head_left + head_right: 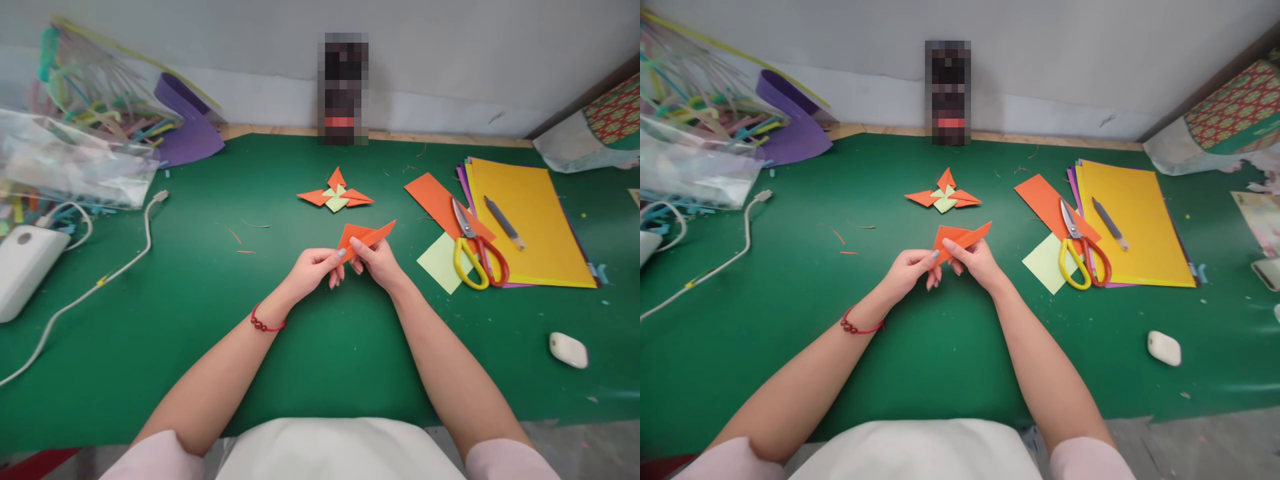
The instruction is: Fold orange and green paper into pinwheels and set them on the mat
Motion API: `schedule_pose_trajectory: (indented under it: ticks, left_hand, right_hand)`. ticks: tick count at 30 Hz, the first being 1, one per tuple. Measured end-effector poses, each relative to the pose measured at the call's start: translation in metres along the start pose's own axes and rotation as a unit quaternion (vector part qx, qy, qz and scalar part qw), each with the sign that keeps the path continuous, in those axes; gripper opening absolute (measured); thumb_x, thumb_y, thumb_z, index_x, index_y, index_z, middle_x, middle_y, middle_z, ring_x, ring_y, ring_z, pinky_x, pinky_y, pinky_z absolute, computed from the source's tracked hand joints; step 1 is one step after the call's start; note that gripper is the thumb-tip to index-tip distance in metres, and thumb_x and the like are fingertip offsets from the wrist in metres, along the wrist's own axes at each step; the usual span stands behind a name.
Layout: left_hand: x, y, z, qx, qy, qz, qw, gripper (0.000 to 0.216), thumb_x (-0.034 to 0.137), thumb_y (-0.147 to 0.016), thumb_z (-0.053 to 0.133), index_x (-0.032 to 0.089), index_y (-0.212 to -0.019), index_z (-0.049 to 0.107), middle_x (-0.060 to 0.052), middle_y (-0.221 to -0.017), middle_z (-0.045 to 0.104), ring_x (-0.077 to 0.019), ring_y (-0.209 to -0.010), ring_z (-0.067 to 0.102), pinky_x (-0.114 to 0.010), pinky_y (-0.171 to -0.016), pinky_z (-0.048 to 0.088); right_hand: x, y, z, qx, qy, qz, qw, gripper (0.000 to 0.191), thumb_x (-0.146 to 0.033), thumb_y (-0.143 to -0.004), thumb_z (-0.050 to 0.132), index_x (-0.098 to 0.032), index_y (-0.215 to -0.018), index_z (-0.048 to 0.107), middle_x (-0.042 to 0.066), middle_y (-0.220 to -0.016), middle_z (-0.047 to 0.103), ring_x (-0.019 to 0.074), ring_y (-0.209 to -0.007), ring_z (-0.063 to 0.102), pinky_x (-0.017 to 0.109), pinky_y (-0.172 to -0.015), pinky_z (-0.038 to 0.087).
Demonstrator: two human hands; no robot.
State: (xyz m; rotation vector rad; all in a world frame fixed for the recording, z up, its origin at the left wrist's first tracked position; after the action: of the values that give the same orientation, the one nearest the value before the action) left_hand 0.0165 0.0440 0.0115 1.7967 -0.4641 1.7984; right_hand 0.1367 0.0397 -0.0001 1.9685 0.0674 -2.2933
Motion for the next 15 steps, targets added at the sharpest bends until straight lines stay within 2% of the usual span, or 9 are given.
schedule_pose_trajectory:
  ticks: [5,10,15]
  left_hand:
    - [-0.0018,-0.0006,0.0000,-0.009,0.004,-0.008,1.000,0.053,0.061,-0.077,0.052,0.016,-0.051,0.058,0.002,-0.041,0.052,-0.0083,-0.039,0.047,-0.023,-0.051,0.041]
    - [-0.0049,-0.0011,0.0014,-0.022,0.004,-0.009,1.000,0.051,0.058,-0.079,0.051,0.014,-0.054,0.058,0.002,-0.041,0.051,-0.0078,-0.040,0.048,-0.023,-0.053,0.043]
    - [-0.0097,-0.0031,0.0028,-0.033,0.037,-0.013,0.999,0.040,0.052,-0.075,0.060,0.013,-0.067,0.060,0.000,-0.058,0.061,-0.0093,-0.052,0.055,-0.022,-0.056,0.045]
  right_hand:
    - [-0.0026,0.0012,0.0034,-0.030,0.011,0.009,0.999,0.037,-0.049,-0.074,0.064,-0.017,-0.059,0.055,-0.007,-0.039,0.044,0.0053,-0.033,0.038,0.020,-0.037,0.030]
    - [-0.0028,0.0013,0.0035,-0.025,0.011,0.019,0.999,0.035,-0.046,-0.075,0.064,-0.016,-0.060,0.054,-0.008,-0.039,0.040,0.0038,-0.033,0.033,0.020,-0.036,0.027]
    - [-0.0032,0.0010,0.0032,-0.020,0.003,0.017,1.000,0.035,-0.043,-0.074,0.066,-0.016,-0.055,0.053,-0.006,-0.042,0.046,0.0034,-0.032,0.033,0.020,-0.033,0.024]
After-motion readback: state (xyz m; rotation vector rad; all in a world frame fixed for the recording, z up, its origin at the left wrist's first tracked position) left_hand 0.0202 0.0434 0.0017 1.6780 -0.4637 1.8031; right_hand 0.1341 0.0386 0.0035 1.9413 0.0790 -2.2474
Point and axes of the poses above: each hand's wrist, its own y-axis away from the middle knuckle, its own z-axis out of the palm, x = y × z, the point moved 5 cm from there along -y, towards the middle knuckle
